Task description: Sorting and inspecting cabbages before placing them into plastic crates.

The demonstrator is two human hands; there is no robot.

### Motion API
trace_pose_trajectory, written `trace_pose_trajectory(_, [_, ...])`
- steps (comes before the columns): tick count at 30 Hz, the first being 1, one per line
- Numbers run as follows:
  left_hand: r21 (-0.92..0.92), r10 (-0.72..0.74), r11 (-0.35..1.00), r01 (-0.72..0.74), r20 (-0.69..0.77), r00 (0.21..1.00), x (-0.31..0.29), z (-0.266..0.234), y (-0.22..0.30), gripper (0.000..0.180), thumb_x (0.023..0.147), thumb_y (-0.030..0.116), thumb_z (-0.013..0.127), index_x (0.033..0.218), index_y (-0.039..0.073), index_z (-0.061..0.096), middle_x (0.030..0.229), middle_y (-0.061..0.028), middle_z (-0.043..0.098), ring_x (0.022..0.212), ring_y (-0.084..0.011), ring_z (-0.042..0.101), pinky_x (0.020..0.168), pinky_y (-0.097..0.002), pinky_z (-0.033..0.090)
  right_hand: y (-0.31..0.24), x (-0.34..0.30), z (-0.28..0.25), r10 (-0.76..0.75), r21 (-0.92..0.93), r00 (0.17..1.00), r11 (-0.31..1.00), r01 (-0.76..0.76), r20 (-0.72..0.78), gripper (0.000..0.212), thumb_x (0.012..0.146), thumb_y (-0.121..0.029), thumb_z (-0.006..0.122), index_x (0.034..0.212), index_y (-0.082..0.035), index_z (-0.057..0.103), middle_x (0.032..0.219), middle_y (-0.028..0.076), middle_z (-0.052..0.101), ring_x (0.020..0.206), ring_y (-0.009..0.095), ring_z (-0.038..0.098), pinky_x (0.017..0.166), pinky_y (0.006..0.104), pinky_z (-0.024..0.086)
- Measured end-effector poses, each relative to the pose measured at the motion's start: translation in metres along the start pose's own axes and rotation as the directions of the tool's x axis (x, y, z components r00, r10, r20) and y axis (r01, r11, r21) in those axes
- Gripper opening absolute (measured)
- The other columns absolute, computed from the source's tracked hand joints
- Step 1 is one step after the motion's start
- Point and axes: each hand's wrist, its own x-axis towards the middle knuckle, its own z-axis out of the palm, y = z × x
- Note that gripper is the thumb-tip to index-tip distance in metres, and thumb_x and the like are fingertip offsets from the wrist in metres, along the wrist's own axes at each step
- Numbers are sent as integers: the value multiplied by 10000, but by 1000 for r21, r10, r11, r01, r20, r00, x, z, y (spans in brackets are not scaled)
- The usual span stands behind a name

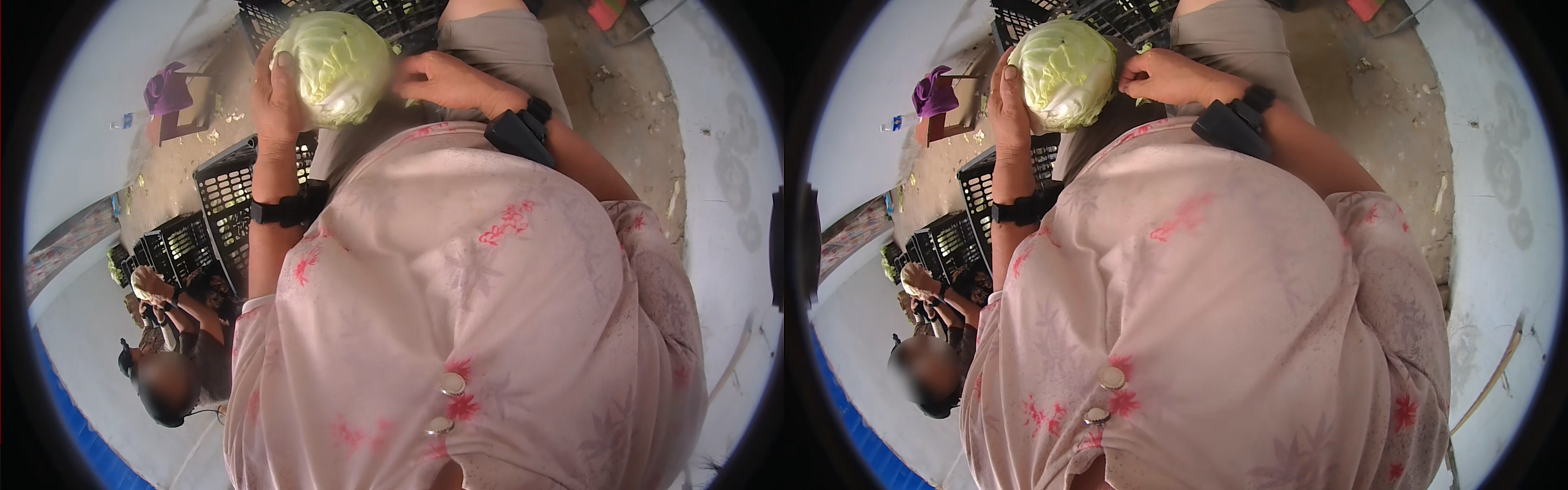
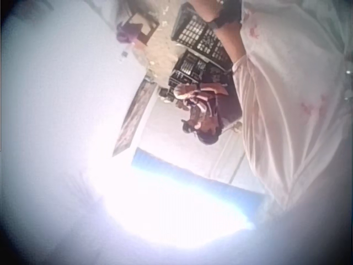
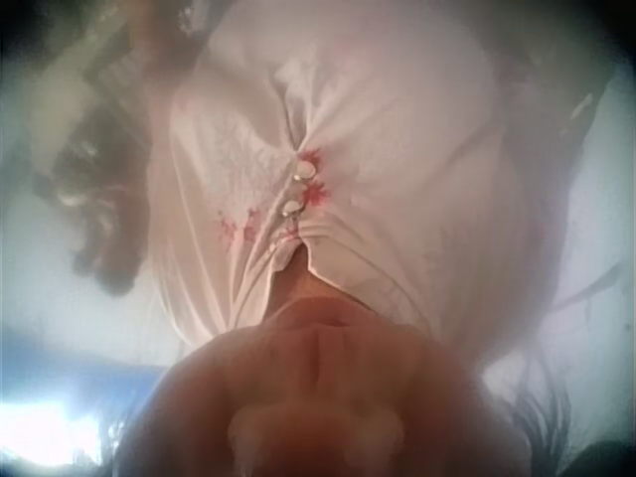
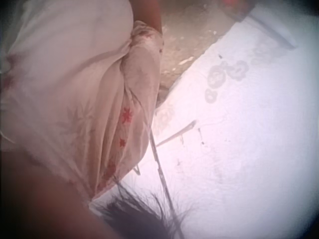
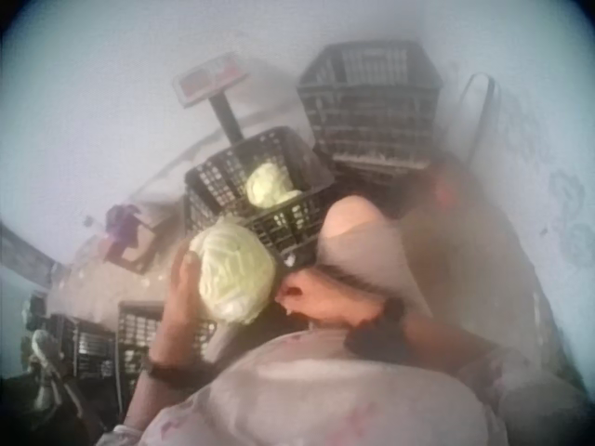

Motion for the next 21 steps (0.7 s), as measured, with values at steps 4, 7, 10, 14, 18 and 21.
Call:
trace_pose_trajectory(4, [136, 88, 987, -85, -15, 996, 1, -10, -1, 580, 976, 377, 474, 1357, -60, 459, 1179, -192, 627, 1089, -244, 587, 957, -335, 450, 9, 11, 10, -52, 71, 998, 996, 49, 46, 307, 888, -234, 630, 1074, 7, 673, 935, 109, 713, 844, 174, 657, 789, 320, 510])
trace_pose_trajectory(7, [21, 77, 997, -75, -84, 993, -10, -17, -4, 564, 983, 363, 451, 1356, -60, 460, 1207, -197, 610, 1114, -247, 575, 980, -336, 433, 5, 18, 13, 12, 35, 994, 999, -15, 105, 313, 894, -237, 631, 1086, 7, 669, 941, 102, 712, 843, 168, 652, 786, 317, 510])
trace_pose_trajectory(10, [0, 86, 996, -87, -147, 985, -18, -25, 2, 550, 995, 357, 429, 1354, -59, 461, 1231, -196, 589, 1133, -241, 559, 998, -331, 417, 9, 22, 19, 17, -20, 991, 1000, -15, 131, 309, 897, -236, 630, 1092, 1, 668, 938, 98, 712, 838, 162, 650, 781, 314, 509])
trace_pose_trajectory(14, [-39, 35, 998, -44, -196, 980, -30, -49, -12, 624, 1012, 453, 374, 1355, -59, 465, 1308, -167, 548, 1186, -231, 537, 1024, -334, 406, 5, 25, 29, -5, -35, 993, 999, 9, 114, 282, 895, -235, 627, 1057, -9, 672, 913, 78, 704, 835, 150, 640, 774, 306, 502])
trace_pose_trajectory(18, [-88, 95, 989, -118, -232, 968, -43, -62, -17, 627, 1009, 450, 393, 1366, -62, 449, 1321, -175, 536, 1196, -238, 534, 1025, -335, 412, 2, 27, 36, 15, -113, 990, 994, 1, 142, 253, 890, -224, 626, 1022, -14, 671, 894, 61, 696, 837, 140, 629, 776, 296, 499])
trace_pose_trajectory(21, [-61, 95, 992, -115, -258, 961, -54, -66, -4, 632, 1004, 447, 410, 1373, -66, 438, 1324, -180, 529, 1206, -242, 527, 1030, -341, 409, 6, 28, 42, -5, -100, 988, 995, 21, 155, 249, 885, -223, 627, 1019, -19, 674, 896, 60, 698, 833, 141, 633, 773, 301, 503])
